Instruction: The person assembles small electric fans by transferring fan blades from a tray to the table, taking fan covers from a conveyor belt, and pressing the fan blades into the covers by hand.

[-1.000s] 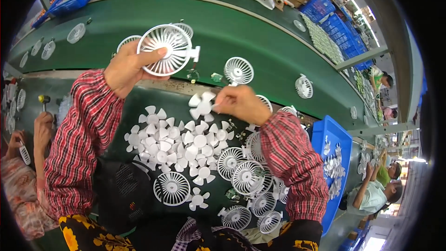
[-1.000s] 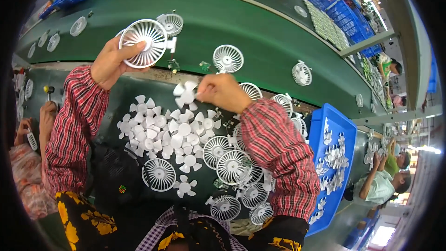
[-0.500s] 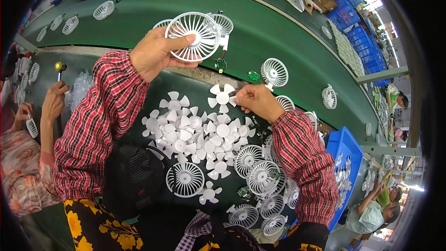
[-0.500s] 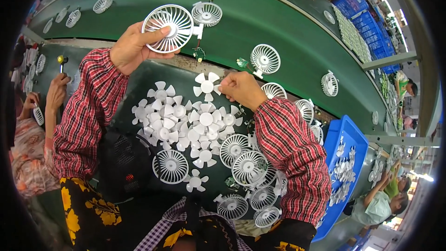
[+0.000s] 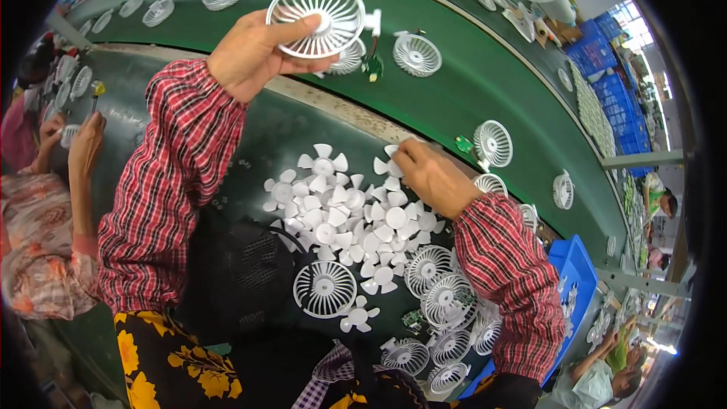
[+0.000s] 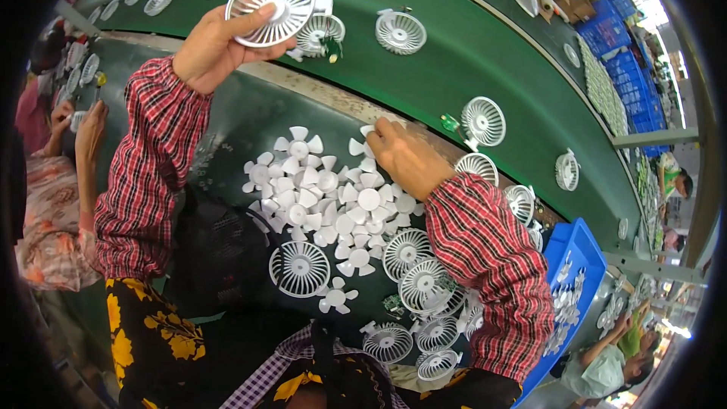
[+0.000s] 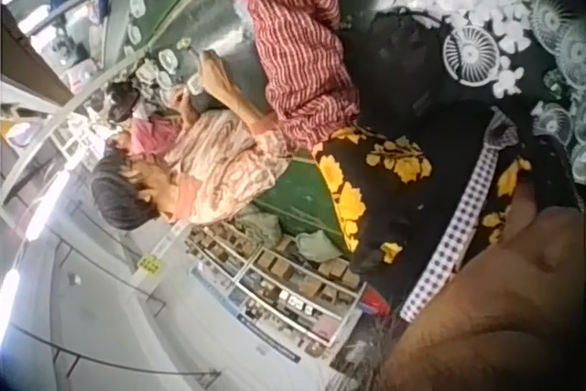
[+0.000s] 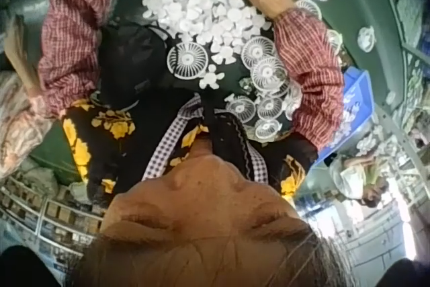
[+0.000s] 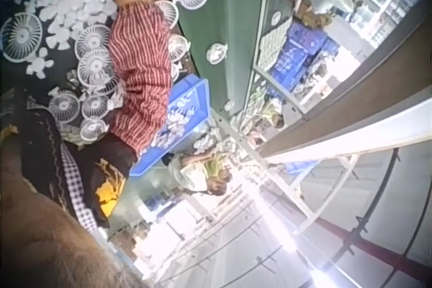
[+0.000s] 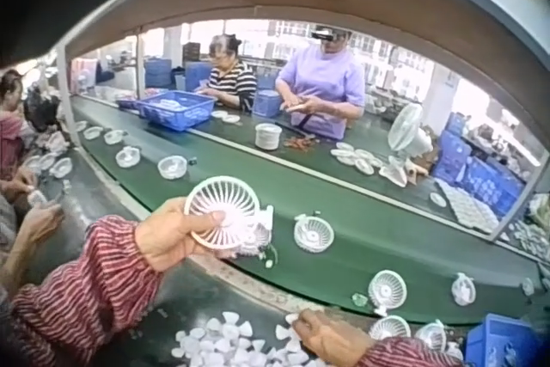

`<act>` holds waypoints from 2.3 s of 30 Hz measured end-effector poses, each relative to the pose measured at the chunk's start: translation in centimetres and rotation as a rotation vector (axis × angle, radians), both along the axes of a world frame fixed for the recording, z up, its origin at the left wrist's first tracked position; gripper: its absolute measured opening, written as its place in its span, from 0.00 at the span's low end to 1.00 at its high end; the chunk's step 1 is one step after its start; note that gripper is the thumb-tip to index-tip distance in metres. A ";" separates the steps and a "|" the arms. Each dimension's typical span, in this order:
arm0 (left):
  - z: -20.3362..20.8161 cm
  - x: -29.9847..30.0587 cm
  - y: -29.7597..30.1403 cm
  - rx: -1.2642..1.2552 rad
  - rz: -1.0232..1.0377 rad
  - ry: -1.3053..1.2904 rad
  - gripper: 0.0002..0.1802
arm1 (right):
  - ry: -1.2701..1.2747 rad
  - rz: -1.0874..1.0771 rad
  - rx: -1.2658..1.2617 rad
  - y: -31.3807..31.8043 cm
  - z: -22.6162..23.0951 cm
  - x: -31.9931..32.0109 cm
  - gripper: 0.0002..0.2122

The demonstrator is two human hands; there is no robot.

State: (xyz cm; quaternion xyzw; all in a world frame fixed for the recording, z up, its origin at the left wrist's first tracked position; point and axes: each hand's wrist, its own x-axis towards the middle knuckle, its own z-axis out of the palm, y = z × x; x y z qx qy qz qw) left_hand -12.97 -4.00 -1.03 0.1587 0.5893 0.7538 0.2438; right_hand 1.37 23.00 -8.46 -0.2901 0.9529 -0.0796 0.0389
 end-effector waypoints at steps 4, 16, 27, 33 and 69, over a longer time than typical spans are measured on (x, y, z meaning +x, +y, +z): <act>0.9 0.1 -0.6 0.058 0.035 0.037 0.20 | 0.006 -0.053 -0.027 -0.5 0.4 -1.4 0.14; 0.2 0.6 0.0 0.026 0.017 0.044 0.19 | -0.065 -0.016 -0.243 -1.5 0.6 -2.2 0.14; 0.0 2.7 3.4 -0.065 -0.116 -0.028 0.20 | -0.349 -0.159 -0.381 -1.0 3.3 3.9 0.15; -0.6 3.8 4.5 -0.050 -0.162 -0.074 0.20 | -0.043 0.056 -0.150 -2.0 1.3 7.8 0.16; 0.1 10.4 8.5 -0.092 -0.266 0.206 0.21 | 0.183 -0.382 -1.008 0.2 6.7 2.8 0.22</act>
